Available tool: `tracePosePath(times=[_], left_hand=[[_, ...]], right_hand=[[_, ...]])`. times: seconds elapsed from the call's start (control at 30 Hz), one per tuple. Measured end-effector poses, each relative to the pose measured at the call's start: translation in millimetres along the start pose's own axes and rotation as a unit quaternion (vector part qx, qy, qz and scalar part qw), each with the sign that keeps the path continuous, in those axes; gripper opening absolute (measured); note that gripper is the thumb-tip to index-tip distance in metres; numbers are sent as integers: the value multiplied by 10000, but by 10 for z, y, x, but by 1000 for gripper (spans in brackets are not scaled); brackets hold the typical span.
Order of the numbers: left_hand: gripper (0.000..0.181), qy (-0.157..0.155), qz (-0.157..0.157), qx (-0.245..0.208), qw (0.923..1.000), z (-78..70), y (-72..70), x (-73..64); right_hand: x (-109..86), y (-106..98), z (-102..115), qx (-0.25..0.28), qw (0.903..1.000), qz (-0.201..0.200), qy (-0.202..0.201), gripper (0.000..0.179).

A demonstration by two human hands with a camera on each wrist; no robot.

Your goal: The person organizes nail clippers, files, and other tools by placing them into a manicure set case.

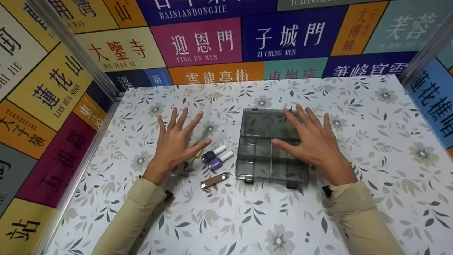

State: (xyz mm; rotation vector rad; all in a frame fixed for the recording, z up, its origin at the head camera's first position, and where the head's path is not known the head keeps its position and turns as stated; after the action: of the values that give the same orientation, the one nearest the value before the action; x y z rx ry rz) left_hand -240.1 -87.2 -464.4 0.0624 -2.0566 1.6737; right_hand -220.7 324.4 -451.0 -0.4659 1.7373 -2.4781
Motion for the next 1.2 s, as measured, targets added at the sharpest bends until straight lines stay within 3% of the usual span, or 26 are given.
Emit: tracePosePath(times=[0.33, 0.8, 1.2], left_hand=[[86, 212, -2, -171, 9996, -26, -31, -37], [75, 386, -10, -427, 9983, -136, -7, -108], [66, 962, -182, -769, 9922, -271, 69, -213]], right_hand=[[-66, -71, -31, -113, 9992, -388, -30, 90], [-151, -81, -152, -137, 9993, -241, 239, 70], [-171, -74, -269, -115, 9989, -353, 278, 44]])
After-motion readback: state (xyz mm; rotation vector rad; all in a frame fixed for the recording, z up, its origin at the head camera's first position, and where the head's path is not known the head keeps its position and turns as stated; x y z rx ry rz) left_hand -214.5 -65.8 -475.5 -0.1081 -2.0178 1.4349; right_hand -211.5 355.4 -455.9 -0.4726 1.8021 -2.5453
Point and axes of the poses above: each hand's wrist, its own x-axis towards the middle knuckle, its own y-axis out of the palm, z = x × y, the point moved 3 cm from there along x, towards the middle knuckle, and after that the axes turned 5 degrees about -z, right-handed, at the moved point
